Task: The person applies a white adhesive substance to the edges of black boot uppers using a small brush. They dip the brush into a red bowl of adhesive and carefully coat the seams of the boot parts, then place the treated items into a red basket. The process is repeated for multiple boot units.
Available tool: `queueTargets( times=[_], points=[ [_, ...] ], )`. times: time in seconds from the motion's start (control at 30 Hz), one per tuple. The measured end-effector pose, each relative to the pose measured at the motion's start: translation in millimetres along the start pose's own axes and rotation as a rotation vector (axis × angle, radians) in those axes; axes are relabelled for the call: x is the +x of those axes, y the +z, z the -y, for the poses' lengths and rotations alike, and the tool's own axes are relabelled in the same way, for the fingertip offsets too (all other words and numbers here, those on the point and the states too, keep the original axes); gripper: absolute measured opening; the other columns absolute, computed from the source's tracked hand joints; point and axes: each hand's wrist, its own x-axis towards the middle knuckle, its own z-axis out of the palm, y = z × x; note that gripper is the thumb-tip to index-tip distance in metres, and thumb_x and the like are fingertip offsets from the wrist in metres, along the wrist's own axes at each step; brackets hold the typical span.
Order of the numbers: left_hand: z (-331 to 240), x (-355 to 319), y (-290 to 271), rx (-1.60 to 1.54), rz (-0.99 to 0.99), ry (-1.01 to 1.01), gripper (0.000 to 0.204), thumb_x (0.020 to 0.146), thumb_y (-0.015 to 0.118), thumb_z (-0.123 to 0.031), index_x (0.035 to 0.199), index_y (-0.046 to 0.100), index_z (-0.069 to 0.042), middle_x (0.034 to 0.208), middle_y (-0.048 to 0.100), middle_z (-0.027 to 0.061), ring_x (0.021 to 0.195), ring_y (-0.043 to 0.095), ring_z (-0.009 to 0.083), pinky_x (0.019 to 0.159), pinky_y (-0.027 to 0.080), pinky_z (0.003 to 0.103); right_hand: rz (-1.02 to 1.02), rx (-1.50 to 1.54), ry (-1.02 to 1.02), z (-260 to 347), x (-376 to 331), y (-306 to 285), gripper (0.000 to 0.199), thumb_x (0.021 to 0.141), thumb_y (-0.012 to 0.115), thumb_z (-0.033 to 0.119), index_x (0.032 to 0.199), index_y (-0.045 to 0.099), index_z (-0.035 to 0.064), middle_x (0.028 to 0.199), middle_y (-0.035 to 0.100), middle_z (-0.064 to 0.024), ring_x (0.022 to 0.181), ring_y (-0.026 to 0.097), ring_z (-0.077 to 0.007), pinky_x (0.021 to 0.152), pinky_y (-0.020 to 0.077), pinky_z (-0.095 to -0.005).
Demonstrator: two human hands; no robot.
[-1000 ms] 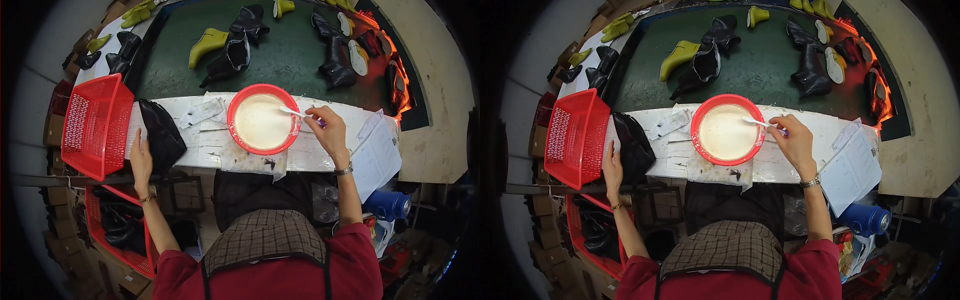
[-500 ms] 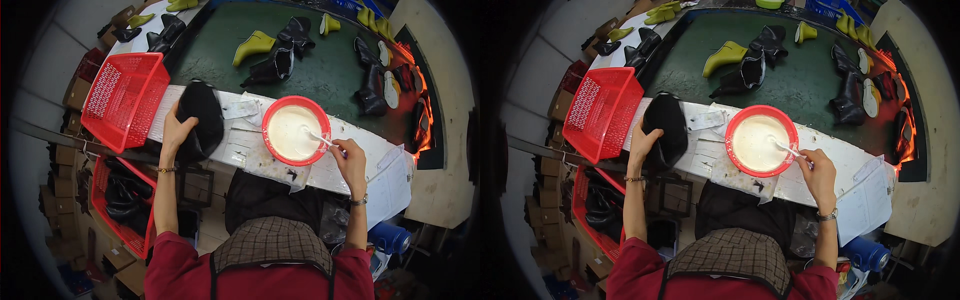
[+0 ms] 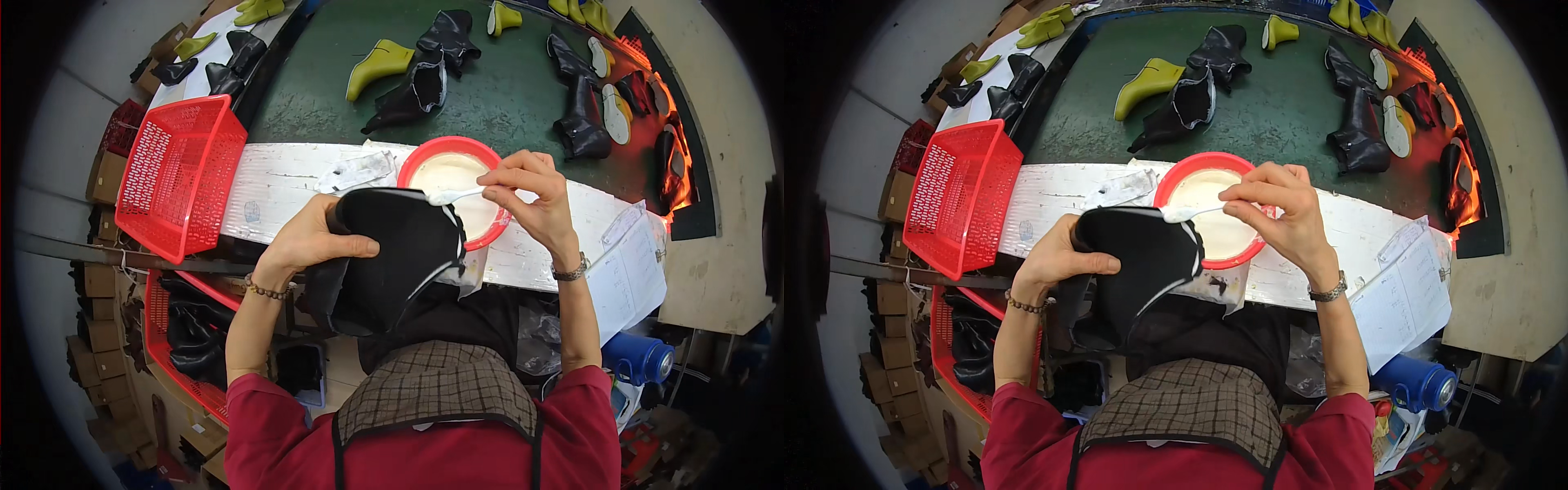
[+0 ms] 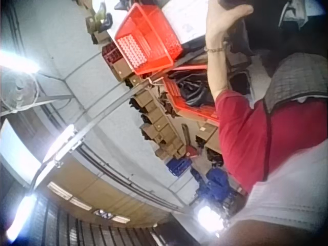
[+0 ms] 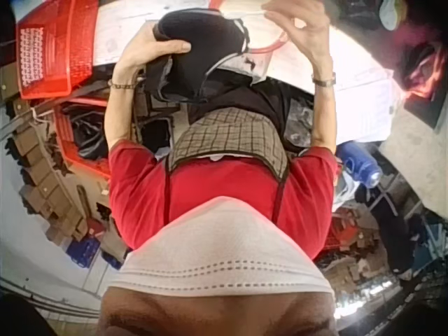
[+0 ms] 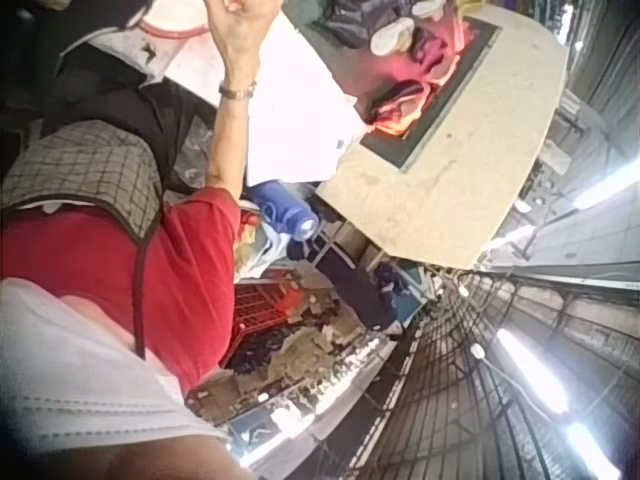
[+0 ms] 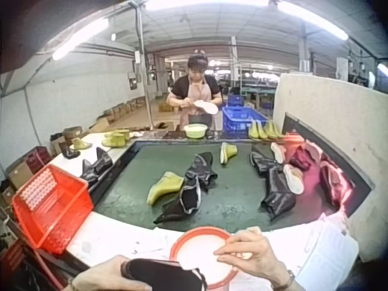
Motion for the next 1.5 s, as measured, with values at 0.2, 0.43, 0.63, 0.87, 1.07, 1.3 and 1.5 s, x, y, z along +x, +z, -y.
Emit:
queueTargets(
  times=[0.2,0.43,0.63,0.87,1.07,1.3,1.5],
  points=[
    [8,-7,7,-0.087,-0.366,0.201,0.027,0.084,0.082,-0.005,0.108,0.073,0.005,0.097,0.076,0.007,0.086,0.069,0.0102,0.08,0.057,0.026,-0.092,-0.016,0.084,7,-18,12,0.015,0.079,0.084,0.014,0.093,0.08,0.0132,0.086,0.069,0.0025,0.076,0.058,-0.0095,0.084,0.0349,-0.0307],
    [16,-1,-11,-0.171,-0.284,0.176,0.031,0.082,0.082,-0.003,0.111,0.072,0.004,0.099,0.076,0.0076,0.088,0.07,0.0115,0.084,0.057,0.028,-0.118,0.085,0.124,8,-20,22,0.012,0.081,0.083,0.013,0.092,0.081,0.012,0.083,0.069,0.0012,0.074,0.061,-0.0111,0.085,0.0358,-0.0314],
    [20,3,-18,-0.12,0.022,0.066,0.042,0.077,0.086,-0.003,0.116,0.071,0.004,0.101,0.076,0.0067,0.09,0.069,0.0107,0.084,0.057,0.028,0.046,0.033,-0.032,0,21,16,0.013,0.081,0.083,0.016,0.094,0.081,0.0127,0.085,0.069,0.0012,0.08,0.06,-0.0129,0.086,0.0357,-0.0314],
    [4,6,-15,0.077,-0.016,0.017,0.041,0.079,0.084,-0.007,0.116,0.07,0.004,0.103,0.074,0.0071,0.092,0.067,0.0105,0.087,0.055,0.027,0.059,0.107,-0.085,4,61,34,0.014,0.085,0.08,0.02,0.098,0.081,0.0136,0.088,0.069,0.0015,0.076,0.062,-0.0149,0.078,0.0428,-0.0325],
    [43,20,-45,0.262,-0.562,0.238,0.071,0.079,0.085,-0.013,0.138,0.048,0.002,0.116,0.069,0.0137,0.107,0.067,0.0209,0.097,0.052,0.035,0.12,-0.332,0.338,-2,11,3,0.012,0.087,0.075,0.018,0.095,0.078,0.0094,0.086,0.068,-0.0062,0.075,0.067,-0.0256,0.067,0.0515,-0.0371],
    [128,15,-54,0.857,-0.57,0.241,0.135,0.058,0.095,-0.049,0.163,0.019,-0.012,0.153,0.041,0.0292,0.139,0.042,0.0432,0.109,0.037,0.056,0.123,-0.546,0.439,-9,-52,7,0.011,0.087,0.074,0.016,0.092,0.075,0.0071,0.085,0.068,-0.0078,0.077,0.068,-0.0283,0.068,0.052,-0.0401],
    [120,-11,-29,1.054,-0.479,-0.038,0.136,0.058,0.091,-0.02,0.165,0.008,-0.014,0.162,0.024,0.0277,0.146,0.03,0.0474,0.111,0.036,0.062,-0.025,-0.325,0.568,-8,-60,0,0.015,0.088,0.075,0.019,0.095,0.075,0.0048,0.085,0.07,-0.0103,0.072,0.067,-0.0266,0.066,0.0514,-0.0364]
  ],
)
